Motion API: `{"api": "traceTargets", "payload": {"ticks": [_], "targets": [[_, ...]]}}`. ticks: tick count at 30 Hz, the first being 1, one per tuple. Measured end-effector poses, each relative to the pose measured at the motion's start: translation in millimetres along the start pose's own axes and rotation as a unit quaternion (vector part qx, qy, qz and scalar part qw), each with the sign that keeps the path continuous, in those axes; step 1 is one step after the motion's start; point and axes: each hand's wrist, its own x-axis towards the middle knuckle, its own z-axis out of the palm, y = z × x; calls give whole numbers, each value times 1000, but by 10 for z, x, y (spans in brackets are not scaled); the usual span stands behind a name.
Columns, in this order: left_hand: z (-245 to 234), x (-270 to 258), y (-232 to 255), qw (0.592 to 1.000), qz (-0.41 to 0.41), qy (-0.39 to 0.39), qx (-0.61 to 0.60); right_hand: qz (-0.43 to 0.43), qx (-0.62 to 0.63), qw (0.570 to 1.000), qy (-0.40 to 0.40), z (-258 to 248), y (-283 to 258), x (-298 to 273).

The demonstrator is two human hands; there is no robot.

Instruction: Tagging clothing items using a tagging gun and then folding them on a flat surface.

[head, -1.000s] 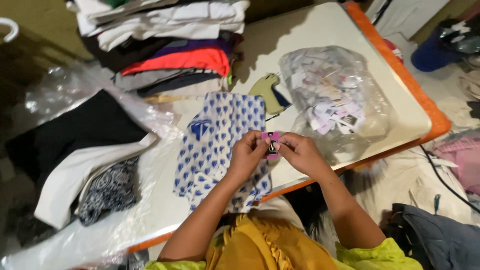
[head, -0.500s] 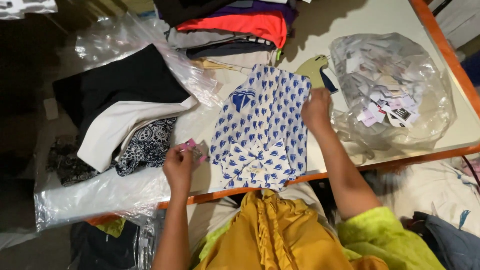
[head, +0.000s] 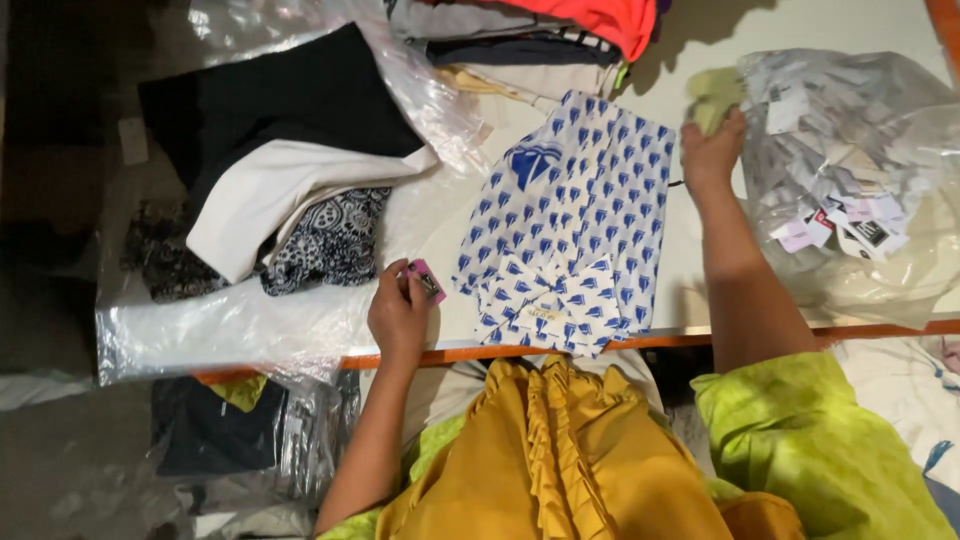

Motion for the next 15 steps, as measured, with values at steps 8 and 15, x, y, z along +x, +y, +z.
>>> {"api": "traceTargets", "payload": {"ticks": [8, 15], "targets": [[-64, -179, 297, 988, 137, 54, 53, 89, 589, 784, -175, -857, -1441, -1070], [214, -477, 766, 908, 377, -169, -71, 127, 560, 777, -257, -1550, -1962, -2441]]}}
